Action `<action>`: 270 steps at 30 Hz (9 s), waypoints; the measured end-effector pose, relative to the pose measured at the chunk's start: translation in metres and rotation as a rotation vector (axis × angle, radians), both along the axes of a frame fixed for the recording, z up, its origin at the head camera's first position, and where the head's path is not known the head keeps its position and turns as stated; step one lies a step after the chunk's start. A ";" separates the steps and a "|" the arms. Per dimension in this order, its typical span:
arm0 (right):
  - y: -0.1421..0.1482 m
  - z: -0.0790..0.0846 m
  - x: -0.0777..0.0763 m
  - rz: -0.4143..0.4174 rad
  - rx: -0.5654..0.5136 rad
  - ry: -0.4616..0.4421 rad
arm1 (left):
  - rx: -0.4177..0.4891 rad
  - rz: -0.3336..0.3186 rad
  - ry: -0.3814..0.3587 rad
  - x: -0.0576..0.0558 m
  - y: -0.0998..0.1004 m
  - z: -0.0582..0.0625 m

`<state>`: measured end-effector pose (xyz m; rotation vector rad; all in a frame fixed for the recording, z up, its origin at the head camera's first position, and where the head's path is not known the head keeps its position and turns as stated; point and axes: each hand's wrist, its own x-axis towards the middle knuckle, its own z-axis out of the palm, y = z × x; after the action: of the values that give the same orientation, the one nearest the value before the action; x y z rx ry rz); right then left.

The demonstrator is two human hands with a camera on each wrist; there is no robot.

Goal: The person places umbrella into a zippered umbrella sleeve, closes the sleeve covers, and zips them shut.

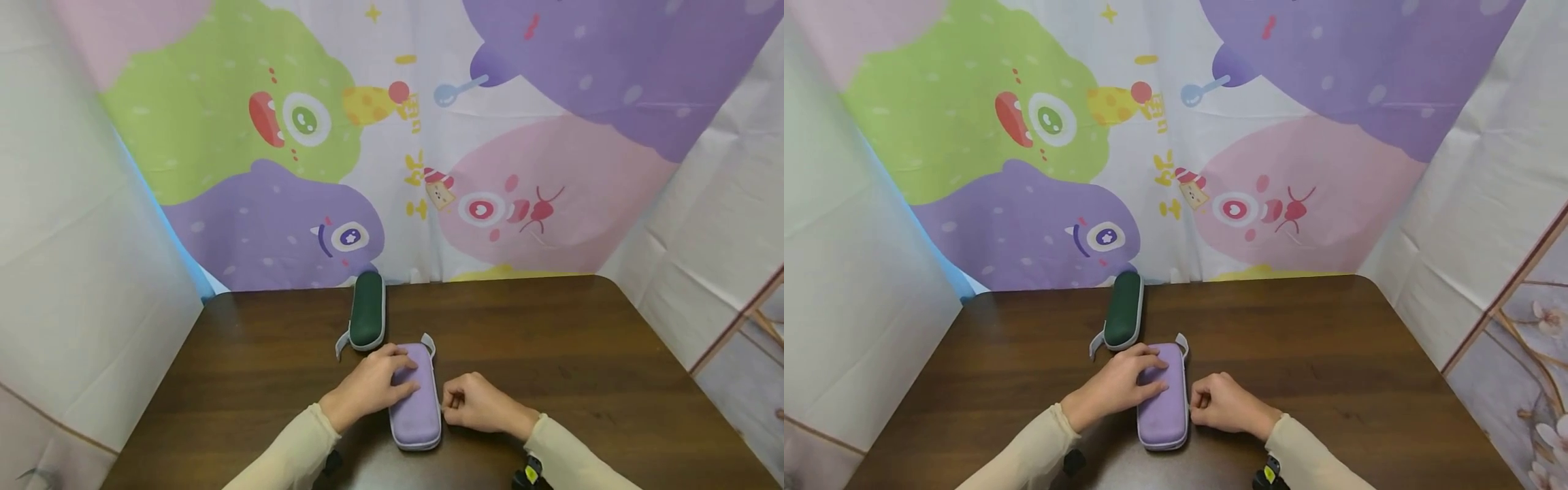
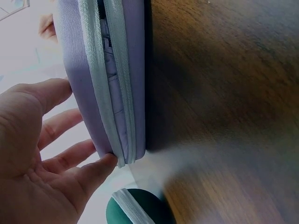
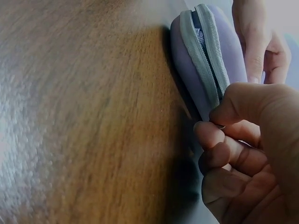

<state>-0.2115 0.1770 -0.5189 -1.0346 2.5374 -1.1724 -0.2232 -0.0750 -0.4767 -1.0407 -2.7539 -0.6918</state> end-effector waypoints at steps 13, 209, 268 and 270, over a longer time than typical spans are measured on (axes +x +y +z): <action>0.001 -0.001 0.002 0.006 0.002 -0.002 | 0.001 -0.005 -0.014 0.001 0.001 -0.004; 0.060 0.028 -0.049 0.128 0.197 -0.116 | -0.249 -0.210 0.273 0.026 0.008 0.001; 0.069 0.031 -0.044 0.072 0.268 0.085 | -0.343 -0.324 0.253 0.032 0.027 -0.007; 0.069 0.031 -0.042 0.062 0.270 0.077 | -0.338 -0.324 0.260 0.032 0.028 -0.007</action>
<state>-0.2538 0.2464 -0.4877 -1.0983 2.6078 -0.7608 -0.1913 -0.0470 -0.4840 -1.5436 -2.5499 -0.1005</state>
